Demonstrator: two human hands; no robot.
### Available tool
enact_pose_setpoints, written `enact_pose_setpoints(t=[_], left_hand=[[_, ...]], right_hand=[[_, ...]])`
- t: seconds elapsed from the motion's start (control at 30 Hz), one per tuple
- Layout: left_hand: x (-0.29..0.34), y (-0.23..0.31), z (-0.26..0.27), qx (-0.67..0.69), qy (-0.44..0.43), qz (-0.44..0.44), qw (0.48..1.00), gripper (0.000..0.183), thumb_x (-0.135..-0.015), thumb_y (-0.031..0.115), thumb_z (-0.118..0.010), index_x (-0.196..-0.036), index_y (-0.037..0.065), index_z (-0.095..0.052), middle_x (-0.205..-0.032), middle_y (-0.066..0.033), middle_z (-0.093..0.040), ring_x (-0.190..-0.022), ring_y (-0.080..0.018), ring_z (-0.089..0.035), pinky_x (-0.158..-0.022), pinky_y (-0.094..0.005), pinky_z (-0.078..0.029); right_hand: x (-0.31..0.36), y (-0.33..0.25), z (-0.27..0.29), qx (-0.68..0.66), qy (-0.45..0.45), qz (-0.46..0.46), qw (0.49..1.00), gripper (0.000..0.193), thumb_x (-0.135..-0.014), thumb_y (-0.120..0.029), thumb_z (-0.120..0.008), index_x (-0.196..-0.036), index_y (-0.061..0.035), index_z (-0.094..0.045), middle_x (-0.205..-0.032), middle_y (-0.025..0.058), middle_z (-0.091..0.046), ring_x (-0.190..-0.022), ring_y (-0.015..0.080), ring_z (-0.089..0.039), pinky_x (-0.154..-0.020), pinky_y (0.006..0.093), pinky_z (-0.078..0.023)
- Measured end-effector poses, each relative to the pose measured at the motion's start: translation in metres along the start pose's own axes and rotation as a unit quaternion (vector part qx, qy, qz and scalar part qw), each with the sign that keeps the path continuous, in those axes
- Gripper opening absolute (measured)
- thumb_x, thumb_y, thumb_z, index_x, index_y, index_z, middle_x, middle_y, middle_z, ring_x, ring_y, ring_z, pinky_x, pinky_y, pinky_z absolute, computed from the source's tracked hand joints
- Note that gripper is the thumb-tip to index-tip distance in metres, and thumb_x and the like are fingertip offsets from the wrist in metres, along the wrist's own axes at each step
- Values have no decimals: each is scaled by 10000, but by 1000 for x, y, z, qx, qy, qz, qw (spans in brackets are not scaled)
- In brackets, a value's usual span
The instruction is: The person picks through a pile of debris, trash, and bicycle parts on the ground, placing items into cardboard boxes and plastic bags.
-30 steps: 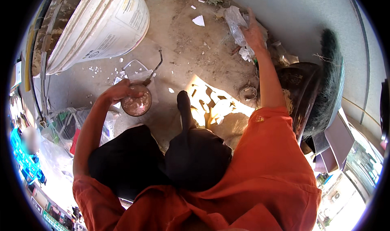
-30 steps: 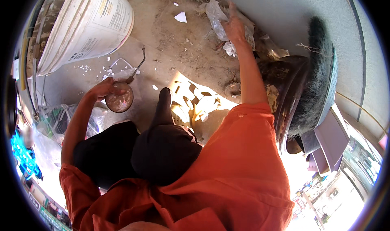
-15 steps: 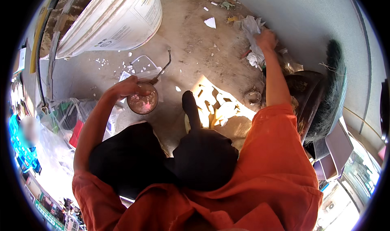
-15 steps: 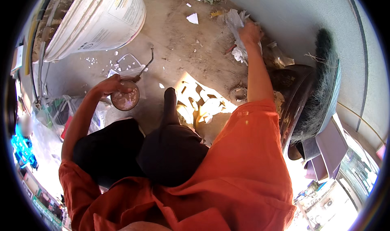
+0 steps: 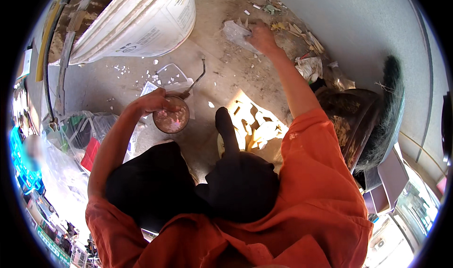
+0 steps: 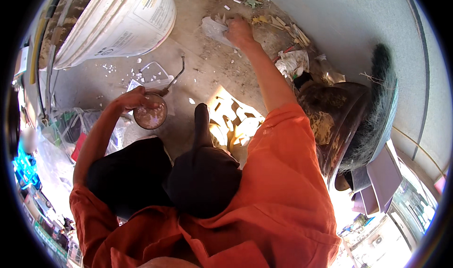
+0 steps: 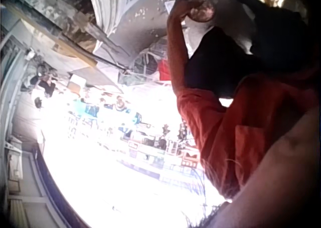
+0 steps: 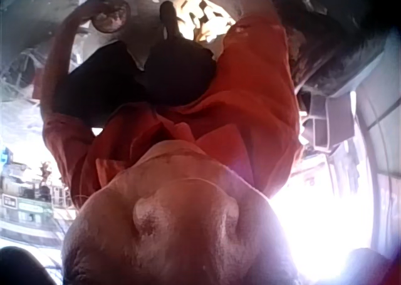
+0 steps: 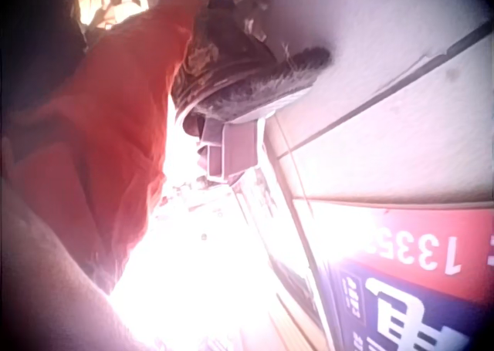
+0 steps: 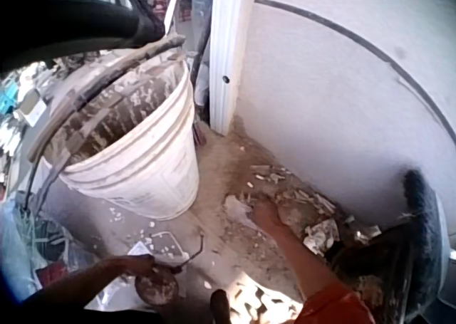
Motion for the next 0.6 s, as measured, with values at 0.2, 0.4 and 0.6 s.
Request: enact_pose_setpoints(t=[0.2, 0.4, 0.6], left_hand=[[-15, -7, 4, -73, -7, -55, 996, 522, -594, 219, -726, -1003, -43, -536, -868, -103, -532, -781, -166, -533, -676, -261, -428], [-34, -35, 10, -45, -5, -42, 998, 501, -620, 189, -704, -1067, 31, -542, -833, -54, -586, -731, -116, -532, -688, -258, -424], [-42, -41, 13, -80, -6, -45, 996, 466, -643, 171, -688, -1075, 64, -547, -820, -55, -584, -711, -112, -518, -683, -246, -410]], right_hand=[[-30, 7, -7, 19, -83, 40, 996, 369, -624, -186, -604, -975, -78, -573, -1001, 178, -496, -882, 315, -515, -778, 347, -432], [-91, 52, 17, 50, -56, -11, 997, 521, -607, -186, -627, -1104, -102, -499, -1047, 196, -483, -939, 317, -501, -809, 351, -421], [-122, 77, -7, 95, -103, 40, 989, 626, -596, -176, -630, -1182, -102, -423, -1043, 191, -517, -987, 327, -481, -834, 368, -405]])
Point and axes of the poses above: each hand's wrist, its own x-axis away from the middle knuckle, its own z-axis out of the back of the hand, y = z × x, the point moved 9 cm from there along -x, towards the middle knuckle
